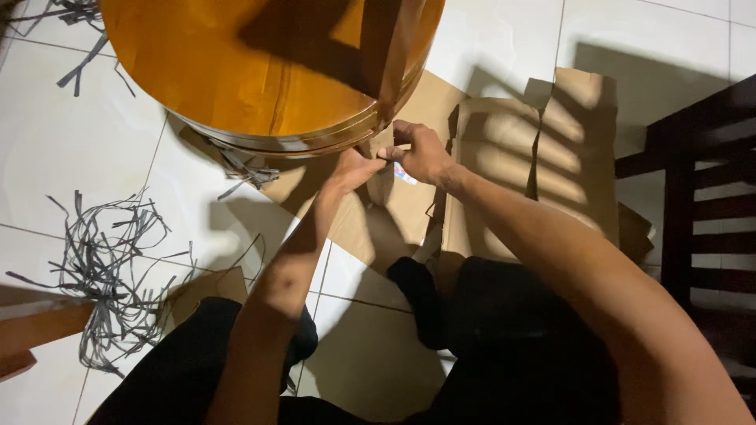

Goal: Wrapping a wooden furniture leg with cardboard and securing it with wire ties

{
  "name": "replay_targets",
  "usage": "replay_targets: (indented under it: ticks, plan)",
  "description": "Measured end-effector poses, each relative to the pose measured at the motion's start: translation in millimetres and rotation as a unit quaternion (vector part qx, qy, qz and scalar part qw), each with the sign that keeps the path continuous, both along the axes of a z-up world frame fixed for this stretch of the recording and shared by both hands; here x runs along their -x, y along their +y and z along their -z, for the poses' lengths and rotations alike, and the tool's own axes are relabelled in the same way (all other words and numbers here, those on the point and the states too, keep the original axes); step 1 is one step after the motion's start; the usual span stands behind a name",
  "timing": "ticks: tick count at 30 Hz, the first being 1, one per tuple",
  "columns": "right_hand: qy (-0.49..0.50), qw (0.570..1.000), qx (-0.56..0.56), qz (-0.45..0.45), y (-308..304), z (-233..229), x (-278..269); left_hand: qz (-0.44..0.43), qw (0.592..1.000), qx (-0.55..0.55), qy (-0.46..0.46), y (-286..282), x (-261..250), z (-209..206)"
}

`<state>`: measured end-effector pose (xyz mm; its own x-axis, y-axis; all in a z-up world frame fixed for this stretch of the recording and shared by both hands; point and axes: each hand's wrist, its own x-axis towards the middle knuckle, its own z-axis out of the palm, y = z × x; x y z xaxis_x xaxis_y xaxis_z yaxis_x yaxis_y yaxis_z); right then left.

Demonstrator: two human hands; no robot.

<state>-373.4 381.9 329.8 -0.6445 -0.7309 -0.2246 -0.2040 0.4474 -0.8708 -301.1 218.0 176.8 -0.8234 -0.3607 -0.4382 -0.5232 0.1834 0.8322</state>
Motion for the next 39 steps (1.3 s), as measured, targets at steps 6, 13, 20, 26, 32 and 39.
replay_targets:
  ticks: [6, 13, 20, 26, 32, 39]
  plan:
    - [0.034, 0.999, -0.001, 0.001, 1, 7, 3, 0.029, 0.994, -0.068, 0.081, -13, -9, 32]
    - [0.032, 0.999, 0.036, -0.020, -13, -9, -5, 0.105, 0.987, -0.057, 0.111, -24, 4, 7]
    - [0.092, 0.995, 0.033, -0.013, -13, -12, -18, -0.003, 0.996, 0.084, 0.026, 35, -4, 3]
    - [0.114, 0.992, 0.034, 0.029, -12, 3, -24, -0.028, 0.998, 0.034, 0.053, 48, 2, 19]
    - [0.078, 0.997, 0.017, 0.012, -15, 5, -16, -0.054, 0.995, -0.004, 0.085, 28, -4, 28]
    - [0.099, 0.995, -0.028, -0.011, -10, 6, -13, -0.078, 0.988, -0.052, 0.122, 45, -10, 35]
